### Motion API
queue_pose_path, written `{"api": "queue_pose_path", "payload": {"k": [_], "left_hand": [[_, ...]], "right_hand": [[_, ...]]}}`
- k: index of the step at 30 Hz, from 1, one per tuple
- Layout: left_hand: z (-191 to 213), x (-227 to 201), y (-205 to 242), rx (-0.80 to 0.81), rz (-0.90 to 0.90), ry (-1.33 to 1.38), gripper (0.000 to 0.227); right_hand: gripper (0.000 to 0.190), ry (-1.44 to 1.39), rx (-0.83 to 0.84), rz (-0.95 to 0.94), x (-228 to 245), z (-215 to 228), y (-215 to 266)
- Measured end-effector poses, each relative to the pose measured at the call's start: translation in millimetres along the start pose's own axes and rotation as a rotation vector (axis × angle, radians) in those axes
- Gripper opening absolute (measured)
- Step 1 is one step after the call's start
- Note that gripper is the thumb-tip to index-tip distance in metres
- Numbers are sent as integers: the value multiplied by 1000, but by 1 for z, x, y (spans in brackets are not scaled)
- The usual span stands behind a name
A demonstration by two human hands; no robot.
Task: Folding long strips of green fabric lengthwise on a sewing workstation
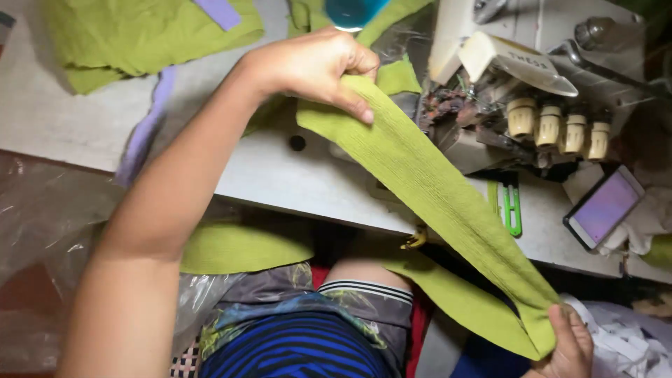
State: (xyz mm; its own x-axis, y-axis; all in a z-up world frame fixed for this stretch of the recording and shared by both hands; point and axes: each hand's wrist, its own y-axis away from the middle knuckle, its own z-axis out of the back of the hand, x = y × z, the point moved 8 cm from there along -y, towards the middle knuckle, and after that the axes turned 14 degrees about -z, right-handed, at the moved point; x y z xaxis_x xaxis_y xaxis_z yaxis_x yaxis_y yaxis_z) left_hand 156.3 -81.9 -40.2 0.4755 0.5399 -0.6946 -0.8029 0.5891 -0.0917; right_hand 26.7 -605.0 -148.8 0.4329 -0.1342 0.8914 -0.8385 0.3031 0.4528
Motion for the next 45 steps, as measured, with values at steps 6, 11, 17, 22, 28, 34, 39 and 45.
{"api": "queue_pose_path", "payload": {"k": [6, 11, 17, 22, 28, 34, 39, 45], "left_hand": [[-9, 10, -16, -67, 72, 23, 22], [-3, 4, -8, -81, 105, -14, 13], [7, -53, -3, -342, -387, -190, 7], [-8, -91, 34, -680, -754, -723, 23], [-22, -76, 55, -548, -641, -626, 16], [-17, -60, 47, -436, -596, -556, 14], [-14, -71, 37, -378, -586, -629, 4], [-5, -56, 29, -270, -548, -496, 12]], "right_hand": [[14, 145, 29, -115, -40, 36, -28], [18, 179, 0, -90, -32, 27, -27], [22, 312, -127, 211, -9, 46, -9], [28, 432, -443, 473, -14, 78, 9], [25, 735, -59, 644, -52, 58, -18], [54, 1662, 173, 60, -76, -3, -26], [40, 826, 407, 675, 35, -217, 77], [54, 509, 535, 257, 0, -268, 34]]}}
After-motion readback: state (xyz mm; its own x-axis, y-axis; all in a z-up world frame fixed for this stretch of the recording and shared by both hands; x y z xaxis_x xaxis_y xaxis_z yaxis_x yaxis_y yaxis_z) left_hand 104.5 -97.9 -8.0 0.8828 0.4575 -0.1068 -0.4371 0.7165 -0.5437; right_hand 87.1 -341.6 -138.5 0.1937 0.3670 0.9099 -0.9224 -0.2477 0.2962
